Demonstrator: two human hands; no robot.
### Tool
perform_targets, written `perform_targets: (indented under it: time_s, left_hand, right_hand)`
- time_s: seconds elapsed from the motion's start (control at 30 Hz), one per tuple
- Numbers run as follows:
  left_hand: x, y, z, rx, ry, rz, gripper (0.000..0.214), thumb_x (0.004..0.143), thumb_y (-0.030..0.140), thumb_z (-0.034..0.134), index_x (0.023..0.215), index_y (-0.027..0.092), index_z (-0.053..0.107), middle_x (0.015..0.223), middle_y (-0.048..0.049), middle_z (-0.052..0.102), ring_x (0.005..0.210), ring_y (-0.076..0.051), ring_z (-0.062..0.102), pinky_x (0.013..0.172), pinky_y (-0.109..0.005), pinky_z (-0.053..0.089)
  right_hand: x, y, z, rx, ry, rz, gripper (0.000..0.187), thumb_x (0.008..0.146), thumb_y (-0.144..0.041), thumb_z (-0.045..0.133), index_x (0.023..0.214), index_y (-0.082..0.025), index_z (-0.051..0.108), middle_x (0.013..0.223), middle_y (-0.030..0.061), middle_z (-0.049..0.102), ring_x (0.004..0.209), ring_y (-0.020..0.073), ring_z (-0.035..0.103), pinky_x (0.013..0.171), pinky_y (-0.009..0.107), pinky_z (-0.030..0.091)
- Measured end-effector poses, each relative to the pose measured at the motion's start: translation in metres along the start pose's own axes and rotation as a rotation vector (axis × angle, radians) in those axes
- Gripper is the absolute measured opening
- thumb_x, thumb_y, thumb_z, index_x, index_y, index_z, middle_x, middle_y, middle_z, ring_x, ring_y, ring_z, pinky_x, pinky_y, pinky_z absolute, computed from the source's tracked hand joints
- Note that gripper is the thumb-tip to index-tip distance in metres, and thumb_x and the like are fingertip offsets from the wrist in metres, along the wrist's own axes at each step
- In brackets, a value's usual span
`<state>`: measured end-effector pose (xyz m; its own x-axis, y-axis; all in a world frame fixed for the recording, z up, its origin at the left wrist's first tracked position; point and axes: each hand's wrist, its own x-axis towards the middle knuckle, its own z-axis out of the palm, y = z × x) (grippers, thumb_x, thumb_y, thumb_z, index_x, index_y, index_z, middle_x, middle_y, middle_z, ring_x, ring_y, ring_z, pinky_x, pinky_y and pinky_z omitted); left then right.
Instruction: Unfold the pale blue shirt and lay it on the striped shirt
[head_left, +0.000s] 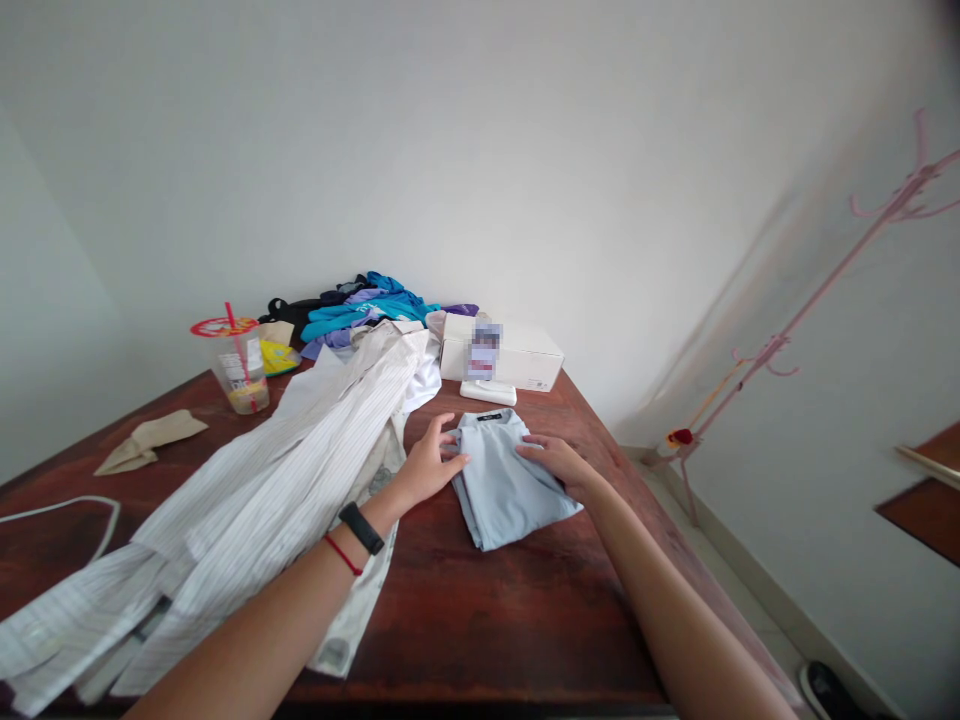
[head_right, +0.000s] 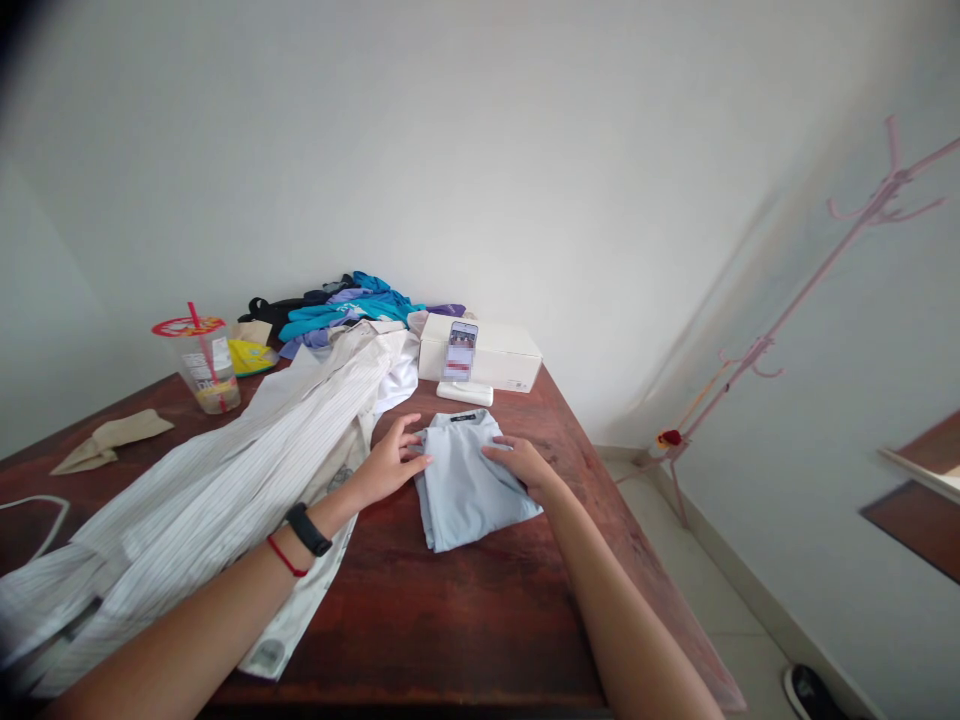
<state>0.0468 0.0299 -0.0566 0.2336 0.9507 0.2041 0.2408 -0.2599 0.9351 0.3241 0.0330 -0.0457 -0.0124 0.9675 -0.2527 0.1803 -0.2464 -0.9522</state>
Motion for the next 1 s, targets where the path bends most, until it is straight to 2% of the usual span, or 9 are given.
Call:
perform_targets:
  time_s: [0.13, 0.23, 0.33, 0.5, 0.6, 0.67, 0.77, 0.87, 1.0]
  left_hand:
    - [0.000, -0.005, 0.001, -0.030, -0.024, -0.077, 0.089, 0.073, 0.033, 0.082, 0.149, 0.019, 0.036, 0.132, -0.0187, 0.063, 0.118, -0.032, 0.064, 0.094, -0.042, 0.053]
    - [0.001, -0.008, 0.001, -0.029, 0.007, -0.118, 0.084, 0.067, 0.029, 0.086, 0.141, 0.018, 0.047, 0.135, -0.0186, 0.062, 0.123, -0.033, 0.061, 0.096, -0.042, 0.052]
    - [0.005, -0.008, 0.000, -0.044, 0.064, -0.102, 0.070, 0.067, 0.021, 0.081, 0.132, 0.015, 0.055, 0.124, -0.0162, 0.068, 0.112, -0.031, 0.067, 0.094, -0.042, 0.053]
    - [0.011, -0.006, -0.005, -0.040, 0.267, -0.032, 0.047, 0.078, 0.017, 0.065, 0.124, 0.018, 0.060, 0.121, -0.0105, 0.068, 0.113, -0.026, 0.065, 0.101, -0.040, 0.048]
    - [0.011, -0.004, -0.007, -0.058, 0.339, -0.062, 0.048, 0.082, 0.021, 0.062, 0.129, 0.016, 0.055, 0.114, -0.0106, 0.069, 0.110, -0.025, 0.066, 0.096, -0.039, 0.051]
    - [0.010, 0.001, -0.009, -0.093, 0.344, -0.100, 0.046, 0.083, 0.026, 0.064, 0.128, 0.016, 0.056, 0.112, -0.0110, 0.071, 0.108, -0.026, 0.067, 0.093, -0.038, 0.052]
    - [0.005, 0.015, -0.010, -0.266, 0.275, -0.169, 0.041, 0.082, 0.032, 0.069, 0.119, 0.017, 0.061, 0.116, -0.0111, 0.072, 0.110, -0.027, 0.067, 0.093, -0.037, 0.052]
    - [-0.001, 0.028, -0.010, -0.475, 0.095, -0.226, 0.036, 0.078, 0.037, 0.075, 0.108, 0.017, 0.067, 0.114, -0.0100, 0.074, 0.109, -0.028, 0.068, 0.093, -0.037, 0.052]
    - [-0.004, 0.036, -0.008, -0.542, -0.012, -0.290, 0.038, 0.071, 0.035, 0.081, 0.101, 0.015, 0.071, 0.102, -0.0102, 0.077, 0.100, -0.029, 0.071, 0.088, -0.038, 0.053]
  right_hand:
    - [-0.004, -0.002, 0.007, 0.023, -0.121, -0.001, 0.026, 0.076, -0.036, 0.079, 0.093, -0.017, 0.075, 0.088, 0.0064, 0.078, 0.078, 0.0219, 0.072, 0.072, 0.033, 0.058]
    - [-0.010, -0.007, 0.014, 0.117, -0.151, -0.033, 0.025, 0.076, -0.036, 0.079, 0.091, -0.018, 0.072, 0.087, 0.0057, 0.077, 0.077, 0.0206, 0.071, 0.073, 0.032, 0.057]
    - [-0.015, -0.010, 0.020, 0.198, -0.185, -0.043, 0.026, 0.075, -0.037, 0.079, 0.090, -0.019, 0.068, 0.087, 0.0052, 0.075, 0.078, 0.0196, 0.069, 0.076, 0.032, 0.056]
    - [-0.012, -0.007, 0.026, -0.015, -0.016, -0.126, 0.035, 0.076, -0.044, 0.074, 0.100, -0.020, 0.065, 0.091, 0.0047, 0.073, 0.084, 0.0209, 0.067, 0.072, 0.031, 0.054]
    - [-0.005, -0.001, 0.027, -0.132, 0.164, -0.238, 0.047, 0.074, -0.040, 0.075, 0.113, -0.018, 0.062, 0.116, 0.0116, 0.070, 0.104, 0.0227, 0.066, 0.085, 0.032, 0.055]
    - [-0.003, 0.001, 0.027, -0.127, 0.177, -0.262, 0.052, 0.074, -0.037, 0.076, 0.119, -0.017, 0.060, 0.131, 0.0153, 0.064, 0.115, 0.0233, 0.063, 0.094, 0.034, 0.053]
    - [-0.005, -0.001, 0.025, -0.035, 0.065, -0.217, 0.057, 0.075, -0.035, 0.077, 0.127, -0.017, 0.059, 0.135, 0.0152, 0.063, 0.120, 0.0248, 0.063, 0.097, 0.035, 0.053]
    - [-0.010, -0.005, 0.025, 0.131, -0.041, -0.140, 0.061, 0.074, -0.033, 0.080, 0.130, -0.019, 0.059, 0.131, 0.0131, 0.067, 0.116, 0.0253, 0.066, 0.096, 0.035, 0.054]
    - [-0.014, -0.010, 0.027, 0.238, -0.088, -0.101, 0.062, 0.068, -0.024, 0.082, 0.127, -0.020, 0.062, 0.131, 0.0115, 0.068, 0.109, 0.0241, 0.069, 0.094, 0.034, 0.054]
